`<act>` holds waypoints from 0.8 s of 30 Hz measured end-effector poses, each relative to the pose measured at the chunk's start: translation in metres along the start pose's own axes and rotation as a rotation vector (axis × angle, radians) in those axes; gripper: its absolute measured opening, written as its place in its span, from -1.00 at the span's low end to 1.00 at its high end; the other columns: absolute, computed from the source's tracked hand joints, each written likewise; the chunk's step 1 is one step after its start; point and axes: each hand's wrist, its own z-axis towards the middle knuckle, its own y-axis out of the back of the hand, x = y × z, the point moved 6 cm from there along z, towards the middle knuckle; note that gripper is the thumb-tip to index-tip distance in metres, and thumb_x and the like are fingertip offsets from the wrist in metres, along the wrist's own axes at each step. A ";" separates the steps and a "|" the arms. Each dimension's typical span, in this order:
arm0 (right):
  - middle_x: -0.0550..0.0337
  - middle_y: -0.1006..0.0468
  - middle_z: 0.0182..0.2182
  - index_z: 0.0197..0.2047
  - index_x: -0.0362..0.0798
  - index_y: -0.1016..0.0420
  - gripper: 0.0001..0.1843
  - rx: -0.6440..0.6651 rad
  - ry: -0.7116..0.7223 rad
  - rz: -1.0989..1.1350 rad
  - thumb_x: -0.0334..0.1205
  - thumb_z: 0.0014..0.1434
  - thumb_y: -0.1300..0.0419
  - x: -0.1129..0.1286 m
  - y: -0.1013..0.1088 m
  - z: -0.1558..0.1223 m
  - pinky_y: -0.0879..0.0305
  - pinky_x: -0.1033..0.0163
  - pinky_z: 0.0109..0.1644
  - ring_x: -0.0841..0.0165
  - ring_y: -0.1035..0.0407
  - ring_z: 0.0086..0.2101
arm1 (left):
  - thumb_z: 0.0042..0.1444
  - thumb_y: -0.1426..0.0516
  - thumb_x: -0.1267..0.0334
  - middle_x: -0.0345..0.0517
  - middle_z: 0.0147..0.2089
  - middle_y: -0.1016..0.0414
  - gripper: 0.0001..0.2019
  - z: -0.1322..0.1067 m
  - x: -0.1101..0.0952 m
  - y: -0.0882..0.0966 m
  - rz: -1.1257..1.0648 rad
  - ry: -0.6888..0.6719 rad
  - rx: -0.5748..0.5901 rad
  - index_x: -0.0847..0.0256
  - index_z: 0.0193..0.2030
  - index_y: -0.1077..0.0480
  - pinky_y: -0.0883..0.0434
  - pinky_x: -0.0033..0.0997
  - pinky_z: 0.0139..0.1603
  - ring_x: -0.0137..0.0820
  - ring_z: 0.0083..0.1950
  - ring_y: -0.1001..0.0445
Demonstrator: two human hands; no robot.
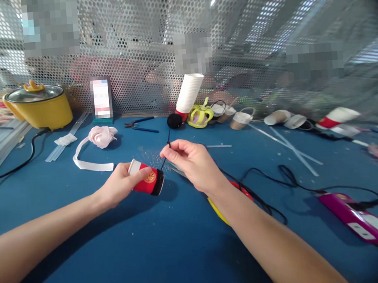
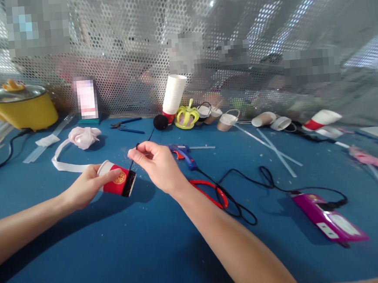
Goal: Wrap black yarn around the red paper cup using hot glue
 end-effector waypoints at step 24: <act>0.32 -0.27 -0.59 -0.48 -0.10 -0.34 -0.74 0.053 -0.016 -0.158 -0.08 0.08 -0.10 -0.013 -0.004 0.004 -0.10 0.34 -0.45 0.49 -0.12 -0.56 | -0.04 -0.11 0.09 -0.27 -0.62 -0.19 -0.70 -0.014 -0.016 -0.007 -0.028 -0.160 0.038 0.30 -0.58 -0.28 -0.11 -0.55 -0.57 -0.57 -0.57 -0.08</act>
